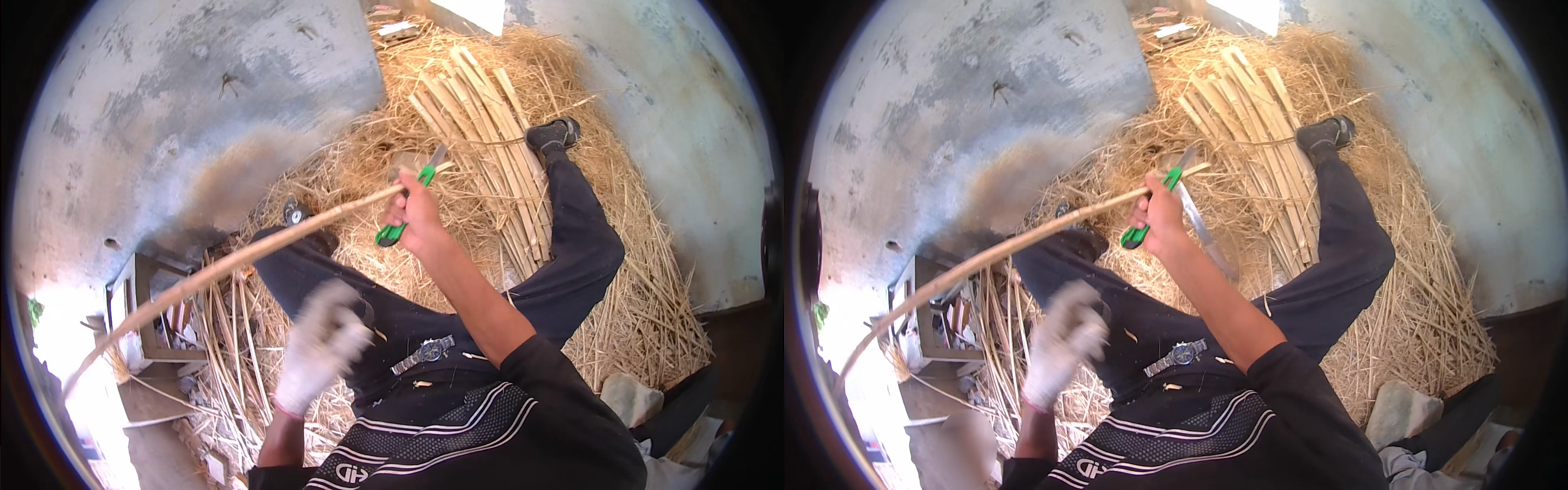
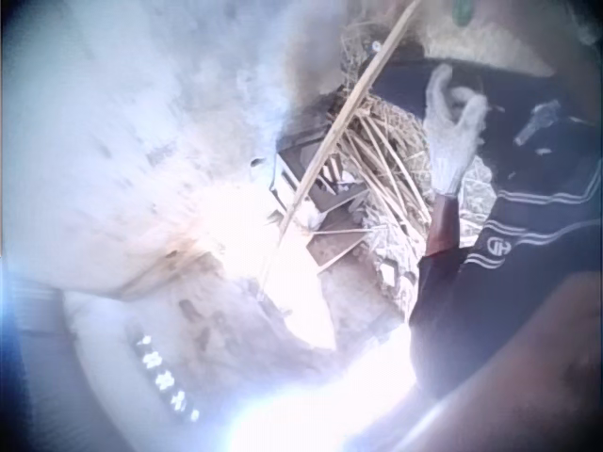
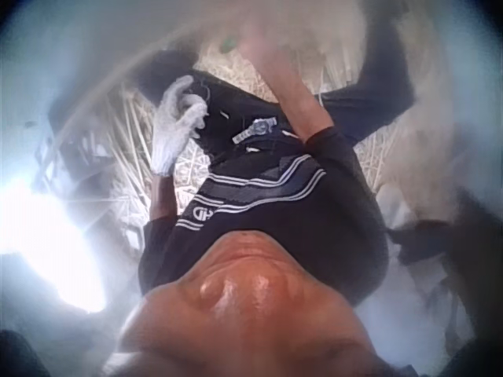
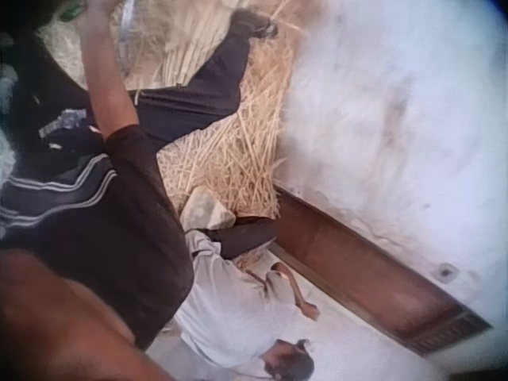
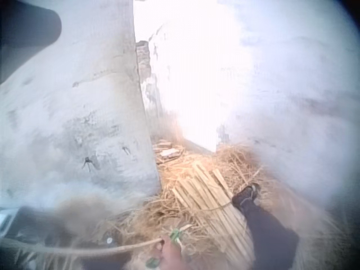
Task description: The person sits on a straw-covered floor and uses a large knife to split long bamboo poles into thin strips. They hold the pole with a gloved left hand and strike it with the knife in their right hand, occasionally using a green utility knife to refine the splits.
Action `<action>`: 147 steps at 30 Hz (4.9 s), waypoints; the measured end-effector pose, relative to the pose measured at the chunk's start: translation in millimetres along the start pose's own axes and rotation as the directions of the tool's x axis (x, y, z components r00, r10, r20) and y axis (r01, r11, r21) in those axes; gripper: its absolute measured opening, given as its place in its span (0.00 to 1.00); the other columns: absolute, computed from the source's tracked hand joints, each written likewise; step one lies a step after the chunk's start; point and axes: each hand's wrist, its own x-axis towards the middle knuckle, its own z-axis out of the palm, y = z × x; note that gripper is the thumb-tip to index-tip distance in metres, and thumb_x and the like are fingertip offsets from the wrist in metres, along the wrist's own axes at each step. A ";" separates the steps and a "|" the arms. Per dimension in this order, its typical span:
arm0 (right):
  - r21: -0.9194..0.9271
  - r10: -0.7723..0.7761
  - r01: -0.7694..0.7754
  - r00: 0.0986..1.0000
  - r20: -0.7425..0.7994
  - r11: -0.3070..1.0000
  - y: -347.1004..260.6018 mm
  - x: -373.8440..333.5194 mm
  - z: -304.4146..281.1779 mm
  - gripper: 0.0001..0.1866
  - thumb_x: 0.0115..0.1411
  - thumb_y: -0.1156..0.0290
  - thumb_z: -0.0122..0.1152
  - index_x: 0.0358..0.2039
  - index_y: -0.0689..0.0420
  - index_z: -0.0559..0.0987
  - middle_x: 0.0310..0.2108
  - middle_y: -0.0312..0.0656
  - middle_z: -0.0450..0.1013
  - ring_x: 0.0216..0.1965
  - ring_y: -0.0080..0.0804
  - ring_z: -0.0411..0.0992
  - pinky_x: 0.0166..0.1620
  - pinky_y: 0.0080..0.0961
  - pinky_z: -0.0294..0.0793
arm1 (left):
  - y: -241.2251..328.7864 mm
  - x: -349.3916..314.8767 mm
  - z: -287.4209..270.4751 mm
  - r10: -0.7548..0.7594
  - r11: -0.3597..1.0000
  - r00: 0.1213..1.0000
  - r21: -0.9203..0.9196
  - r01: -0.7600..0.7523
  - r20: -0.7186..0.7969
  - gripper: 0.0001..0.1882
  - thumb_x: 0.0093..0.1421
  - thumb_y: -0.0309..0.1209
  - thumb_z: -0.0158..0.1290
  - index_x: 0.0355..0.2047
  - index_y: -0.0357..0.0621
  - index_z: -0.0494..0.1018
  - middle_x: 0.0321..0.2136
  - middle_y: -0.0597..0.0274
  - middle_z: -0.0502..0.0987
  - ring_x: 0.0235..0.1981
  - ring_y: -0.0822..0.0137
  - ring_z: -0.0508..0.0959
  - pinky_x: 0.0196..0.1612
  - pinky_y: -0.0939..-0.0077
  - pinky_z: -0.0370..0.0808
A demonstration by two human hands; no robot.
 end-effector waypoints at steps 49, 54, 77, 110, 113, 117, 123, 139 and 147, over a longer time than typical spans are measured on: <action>-0.870 -0.141 -0.176 0.982 -0.124 -0.461 44.3 77.4 -319.6 0.23 0.55 0.69 0.59 0.51 0.61 0.69 0.40 0.54 0.75 0.41 0.52 0.75 0.48 0.49 0.72 | 98.6 347.1 -44.8 0.540 0.842 0.659 0.349 -0.412 -0.524 0.22 0.64 0.45 0.56 0.42 0.35 0.77 0.27 0.59 0.78 0.30 0.69 0.78 0.31 0.75 0.77; -0.946 0.323 -0.321 0.891 -0.320 -0.051 -5.8 68.0 -266.9 0.21 0.57 0.67 0.58 0.50 0.63 0.71 0.28 0.45 0.76 0.27 0.38 0.76 0.32 0.37 0.75 | 157.7 340.7 -57.1 0.639 0.635 0.473 0.070 -0.769 -0.606 0.21 0.66 0.46 0.54 0.42 0.38 0.78 0.29 0.60 0.79 0.31 0.70 0.80 0.32 0.78 0.78; -0.798 -0.091 -0.305 0.909 -0.407 0.520 -50.6 -54.1 -174.5 0.11 0.61 0.64 0.59 0.29 0.60 0.73 0.16 0.35 0.66 0.13 0.23 0.66 0.17 0.25 0.64 | 232.6 328.0 -63.3 0.602 0.437 0.442 -0.188 -0.879 -0.665 0.26 0.67 0.54 0.48 0.25 0.44 0.70 0.09 0.75 0.57 0.07 0.78 0.57 0.11 0.79 0.52; -0.968 -0.267 -0.213 0.933 -0.241 0.130 7.1 78.8 -153.7 0.33 0.69 0.44 0.43 0.28 0.64 0.78 0.22 0.55 0.74 0.31 0.52 0.76 0.38 0.46 0.71 | 194.4 356.3 -14.7 0.571 0.490 0.612 -0.372 -0.789 -0.547 0.31 0.68 0.54 0.45 0.22 0.38 0.68 0.14 0.59 0.68 0.11 0.69 0.65 0.14 0.75 0.59; -0.926 -0.183 -0.267 0.929 -0.321 0.268 -23.4 66.5 -114.7 0.34 0.69 0.43 0.42 0.26 0.66 0.76 0.22 0.55 0.73 0.29 0.48 0.76 0.36 0.46 0.71 | 196.0 349.5 -17.0 0.503 0.512 0.551 -0.285 -0.811 -0.665 0.30 0.69 0.55 0.44 0.23 0.38 0.67 0.15 0.59 0.68 0.11 0.69 0.65 0.14 0.76 0.59; -0.987 -0.412 0.020 0.910 -0.048 0.161 -24.4 83.2 -117.5 0.34 0.69 0.44 0.43 0.25 0.66 0.75 0.20 0.55 0.71 0.26 0.49 0.73 0.33 0.45 0.68 | 191.8 355.1 -21.1 0.475 0.506 0.580 -0.333 -0.796 -0.662 0.30 0.69 0.55 0.44 0.23 0.38 0.67 0.16 0.59 0.68 0.12 0.69 0.65 0.15 0.77 0.59; -0.990 -0.497 0.105 0.867 0.044 0.096 -0.6 96.4 -130.2 0.33 0.68 0.44 0.44 0.26 0.65 0.75 0.21 0.57 0.71 0.25 0.53 0.70 0.33 0.46 0.66 | 196.8 371.1 -22.5 0.485 0.523 0.594 -0.331 -0.785 -0.642 0.31 0.69 0.55 0.44 0.24 0.37 0.67 0.16 0.60 0.67 0.11 0.70 0.63 0.16 0.74 0.60; -0.676 0.004 -0.324 0.903 -0.429 0.662 -2.9 99.3 -172.2 0.28 0.65 0.42 0.53 0.24 0.56 0.69 0.14 0.36 0.65 0.12 0.27 0.65 0.18 0.31 0.68 | 199.6 366.4 -8.2 0.545 0.549 0.660 -0.375 -0.747 -0.517 0.30 0.69 0.54 0.45 0.23 0.38 0.69 0.14 0.64 0.65 0.11 0.72 0.62 0.15 0.77 0.57; -0.863 0.093 -0.285 0.931 -0.352 -0.417 -161.3 147.8 -124.0 0.23 0.61 0.53 0.63 0.37 0.65 0.76 0.19 0.40 0.72 0.16 0.28 0.72 0.17 0.29 0.72 | 186.2 362.5 -34.9 0.554 0.570 0.607 -0.272 -0.775 -0.569 0.31 0.70 0.54 0.41 0.24 0.38 0.70 0.12 0.66 0.61 0.12 0.72 0.59 0.16 0.75 0.56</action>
